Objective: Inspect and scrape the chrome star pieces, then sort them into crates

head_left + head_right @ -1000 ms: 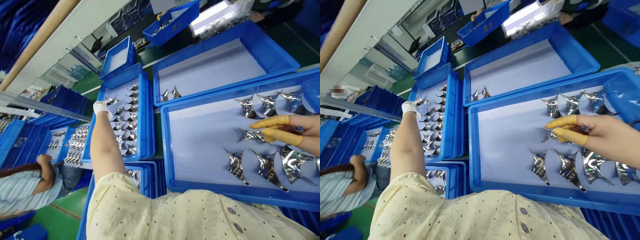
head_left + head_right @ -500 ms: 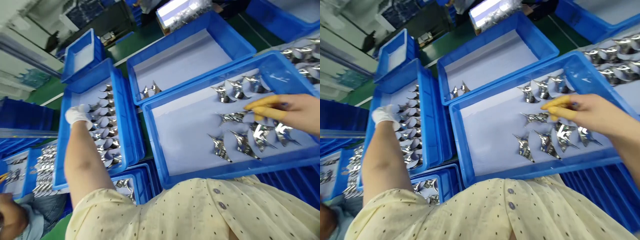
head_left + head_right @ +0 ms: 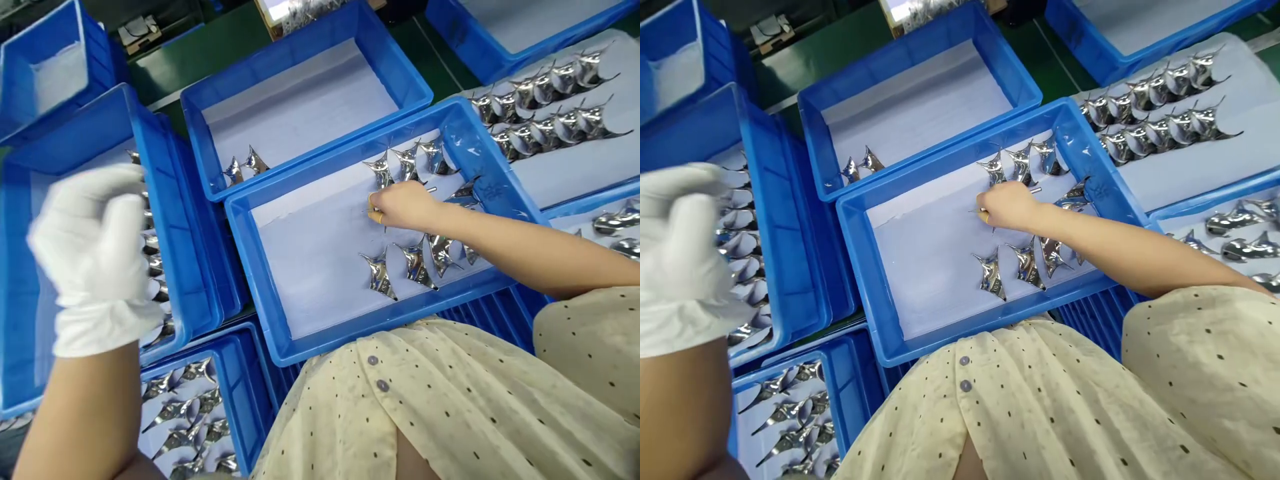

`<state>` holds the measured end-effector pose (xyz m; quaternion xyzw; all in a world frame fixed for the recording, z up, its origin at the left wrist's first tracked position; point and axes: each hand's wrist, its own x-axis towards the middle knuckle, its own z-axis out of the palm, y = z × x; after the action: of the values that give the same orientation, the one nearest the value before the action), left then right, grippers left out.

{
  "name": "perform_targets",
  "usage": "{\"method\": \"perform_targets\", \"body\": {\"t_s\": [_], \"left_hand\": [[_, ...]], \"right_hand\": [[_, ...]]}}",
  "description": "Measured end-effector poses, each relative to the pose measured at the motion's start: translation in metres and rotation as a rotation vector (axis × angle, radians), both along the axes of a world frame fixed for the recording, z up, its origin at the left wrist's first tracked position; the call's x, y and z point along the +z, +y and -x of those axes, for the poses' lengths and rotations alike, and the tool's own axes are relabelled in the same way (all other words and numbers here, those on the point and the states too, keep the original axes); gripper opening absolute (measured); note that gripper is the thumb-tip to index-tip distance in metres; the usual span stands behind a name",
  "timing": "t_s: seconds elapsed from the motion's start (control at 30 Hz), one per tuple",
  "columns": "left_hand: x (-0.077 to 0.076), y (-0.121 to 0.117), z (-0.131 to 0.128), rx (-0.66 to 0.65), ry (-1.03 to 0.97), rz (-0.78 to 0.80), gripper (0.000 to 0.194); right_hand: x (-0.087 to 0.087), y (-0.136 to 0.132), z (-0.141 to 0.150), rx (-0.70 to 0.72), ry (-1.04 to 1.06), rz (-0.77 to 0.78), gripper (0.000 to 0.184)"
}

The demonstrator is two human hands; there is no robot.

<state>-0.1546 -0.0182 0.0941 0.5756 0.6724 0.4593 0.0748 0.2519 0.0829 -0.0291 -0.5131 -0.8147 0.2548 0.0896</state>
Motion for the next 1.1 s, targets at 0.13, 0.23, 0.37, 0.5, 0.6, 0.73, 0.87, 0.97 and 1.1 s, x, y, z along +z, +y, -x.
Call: {"method": "perform_targets", "body": {"t_s": [0.13, 0.23, 0.37, 0.5, 0.6, 0.73, 0.87, 0.97, 1.1], "left_hand": [[-0.029, -0.012, -0.073, -0.446, -0.018, 0.251, 0.04], [-0.051, -0.006, -0.116, -0.669, -0.075, 0.313, 0.038], [-0.071, 0.001, -0.145, -0.533, -0.195, 0.132, 0.026], [-0.083, 0.002, -0.15, -0.232, -0.128, -0.085, 0.026], [-0.093, 0.004, -0.152, -0.136, 0.04, -0.236, 0.031], [-0.108, 0.004, -0.154, -0.174, 0.164, -0.307, 0.041], [-0.116, 0.0, -0.152, -0.184, 0.21, -0.264, 0.045], [-0.116, -0.003, -0.151, -0.19, 0.302, -0.382, 0.033], [-0.112, -0.004, -0.151, -0.208, 0.349, -0.503, 0.027]], "right_hand": [[0.047, 0.001, 0.027, 0.245, 0.356, 0.112, 0.019], [0.073, -0.004, 0.054, 0.302, 0.721, 0.301, 0.023], [0.072, -0.005, 0.074, 0.157, 1.005, 0.5, 0.028], [0.054, -0.003, 0.077, 0.133, 1.089, 0.516, 0.028], [0.045, -0.007, 0.082, 0.101, 1.119, 0.444, 0.026], [0.038, -0.013, 0.09, 0.04, 1.137, 0.434, 0.027], [0.035, -0.02, 0.092, 0.102, 1.078, 0.384, 0.036], [0.033, -0.022, 0.092, 0.16, 1.045, 0.338, 0.038], [0.03, -0.024, 0.092, 0.224, 1.052, 0.313, 0.038]]}}
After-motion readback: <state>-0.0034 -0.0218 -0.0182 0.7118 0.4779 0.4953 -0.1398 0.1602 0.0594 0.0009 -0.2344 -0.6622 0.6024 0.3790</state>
